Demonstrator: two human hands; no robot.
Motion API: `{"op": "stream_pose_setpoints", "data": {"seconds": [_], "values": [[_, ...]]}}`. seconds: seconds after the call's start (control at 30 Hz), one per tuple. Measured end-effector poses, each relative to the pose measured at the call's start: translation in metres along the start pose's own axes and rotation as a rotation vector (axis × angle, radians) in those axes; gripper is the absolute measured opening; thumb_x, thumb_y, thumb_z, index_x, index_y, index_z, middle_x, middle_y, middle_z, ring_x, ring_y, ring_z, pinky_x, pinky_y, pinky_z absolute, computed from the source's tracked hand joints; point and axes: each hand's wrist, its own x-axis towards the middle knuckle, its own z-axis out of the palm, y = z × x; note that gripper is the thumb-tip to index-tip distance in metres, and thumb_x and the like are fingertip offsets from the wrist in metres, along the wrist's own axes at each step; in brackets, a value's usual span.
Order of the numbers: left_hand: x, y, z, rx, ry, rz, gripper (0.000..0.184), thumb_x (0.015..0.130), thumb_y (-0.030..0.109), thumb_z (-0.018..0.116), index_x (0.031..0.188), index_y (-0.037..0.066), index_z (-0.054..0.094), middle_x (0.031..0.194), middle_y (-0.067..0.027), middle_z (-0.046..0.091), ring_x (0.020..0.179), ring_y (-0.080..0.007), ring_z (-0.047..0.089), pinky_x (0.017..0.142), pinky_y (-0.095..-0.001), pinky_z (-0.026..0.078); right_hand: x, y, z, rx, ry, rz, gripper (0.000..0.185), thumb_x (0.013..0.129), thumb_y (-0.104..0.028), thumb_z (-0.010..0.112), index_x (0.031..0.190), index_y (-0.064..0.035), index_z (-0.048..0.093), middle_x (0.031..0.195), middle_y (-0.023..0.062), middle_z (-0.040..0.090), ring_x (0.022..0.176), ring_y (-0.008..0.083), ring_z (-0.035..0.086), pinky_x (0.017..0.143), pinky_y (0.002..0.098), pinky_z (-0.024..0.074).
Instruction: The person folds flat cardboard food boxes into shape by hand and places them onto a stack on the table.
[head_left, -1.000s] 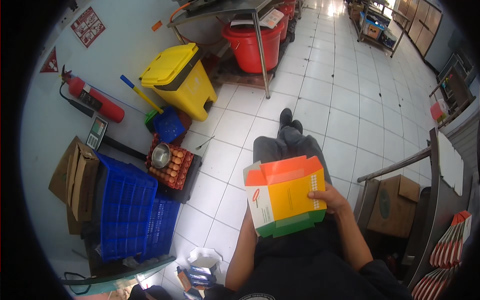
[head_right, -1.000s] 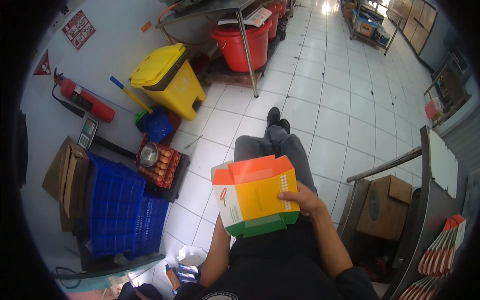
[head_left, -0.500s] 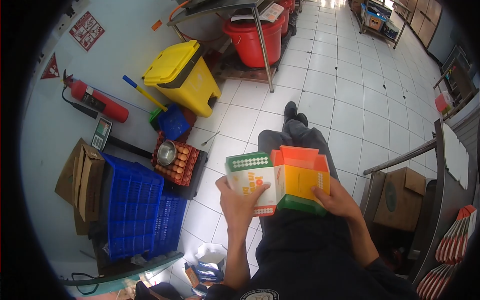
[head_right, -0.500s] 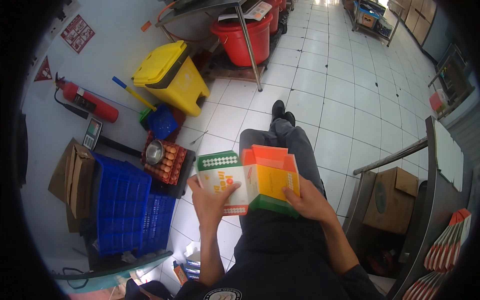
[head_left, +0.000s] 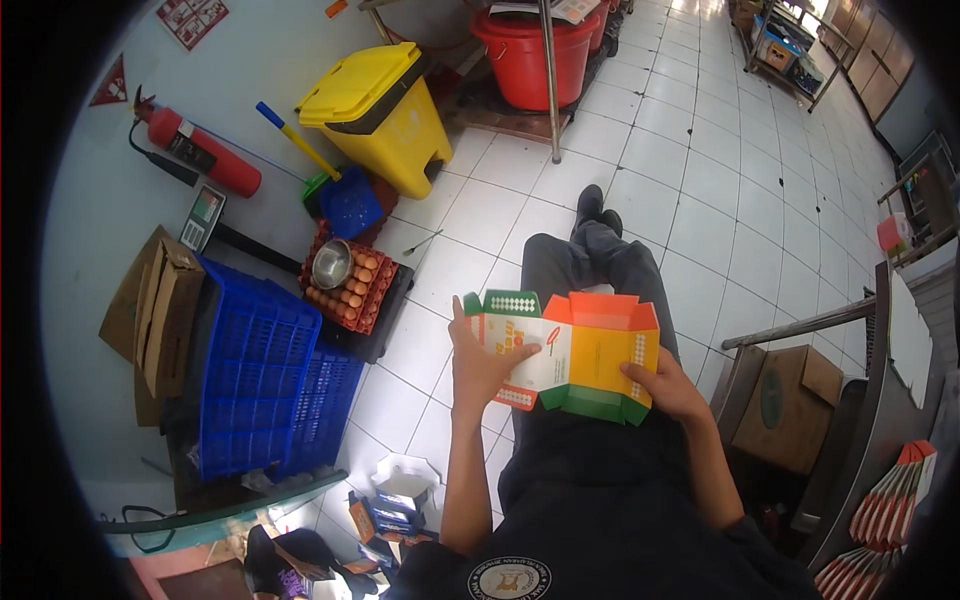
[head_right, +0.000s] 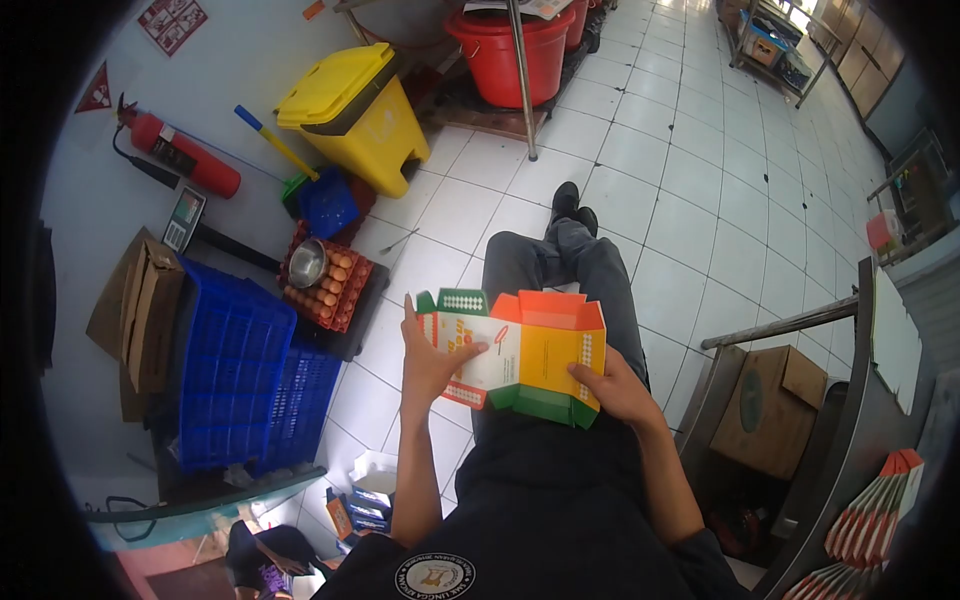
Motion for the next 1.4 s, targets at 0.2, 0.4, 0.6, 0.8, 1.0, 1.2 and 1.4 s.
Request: {"op": "stream_pose_setpoints", "data": {"seconds": [0.2,0.4,0.6,0.8,1.0,1.2,1.4], "values": [[0.017,-0.067,0.042,0.355,-0.172,-0.068,0.150,0.051,0.046,0.097,0.155,-0.010,0.004,0.142,-0.0278,0.047,0.133,-0.0391,0.050,0.105,-0.0404,0.049,0.023,0.030,-0.006,0.106,0.050,0.152,0.032,0.097,-0.009,0.058,0.126,0.0055,0.060,0.117,0.0126,0.069,0.102,0.0192,0.067,0.091,0.0325,0.0518],[0.034,-0.105,0.049,0.083,-0.385,-0.332,0.159,0.043,0.061,0.096,0.158,0.001,0.005,0.139,-0.0282,0.049,0.133,-0.0434,0.048,0.109,-0.0586,0.036,0.024,0.031,-0.012,0.094,0.001,0.156,0.033,0.096,-0.007,0.057,0.127,0.0049,0.059,0.117,0.0126,0.069,0.102,0.0191,0.068,0.091,0.0330,0.0520],[0.018,-0.051,0.045,0.437,-0.216,-0.362,0.155,0.044,0.058,0.097,0.158,0.005,0.007,0.137,-0.0267,0.048,0.132,-0.0433,0.045,0.105,-0.0598,0.037,0.022,0.002,0.007,-0.042,-0.026,0.072,0.030,0.096,-0.008,0.056,0.123,0.0063,0.058,0.116,0.0138,0.069,0.102,0.0207,0.067,0.090,0.0339,0.0517],[0.011,-0.018,0.048,0.575,-0.133,-0.262,0.149,0.047,0.049,0.099,0.159,0.008,0.009,0.133,-0.0230,0.048,0.123,-0.0394,0.048,0.100,-0.0551,0.036,0.015,-0.032,0.038,-0.361,-0.080,-0.064,0.035,0.095,-0.011,0.055,0.126,0.0048,0.055,0.112,0.0217,0.068,0.103,0.0308,0.068,0.091,0.0395,0.0509],[-0.013,0.013,0.053,0.705,0.064,-0.051,0.123,0.063,0.034,0.093,0.157,0.006,0.020,0.126,-0.0166,0.053,0.114,-0.0344,0.053,0.098,-0.0480,0.037,0.027,-0.045,0.073,-0.474,0.116,0.006,0.038,0.092,-0.013,0.052,0.125,0.0044,0.055,0.113,0.0281,0.067,0.111,0.0432,0.065,0.095,0.0455,0.0488],[-0.013,0.062,-0.013,0.469,-0.112,0.087,0.046,0.088,0.030,0.067,0.124,0.002,0.062,0.092,-0.0211,0.072,0.089,-0.0404,0.069,0.081,-0.0499,0.053,0.043,-0.014,0.056,-0.355,0.047,-0.013,0.038,0.092,-0.014,0.050,0.124,0.0045,0.054,0.109,0.0300,0.067,0.106,0.0465,0.064,0.094,0.0483,0.0487],[-0.021,0.030,0.005,0.527,-0.398,0.266,0.020,0.086,0.011,0.059,0.100,-0.003,0.060,0.081,-0.0230,0.070,0.080,-0.0424,0.069,0.074,-0.0515,0.054,0.028,-0.029,0.069,-0.500,0.088,-0.006,0.035,0.093,-0.013,0.049,0.122,0.0046,0.055,0.108,0.0290,0.067,0.105,0.0457,0.065,0.093,0.0474,0.0490]]}}
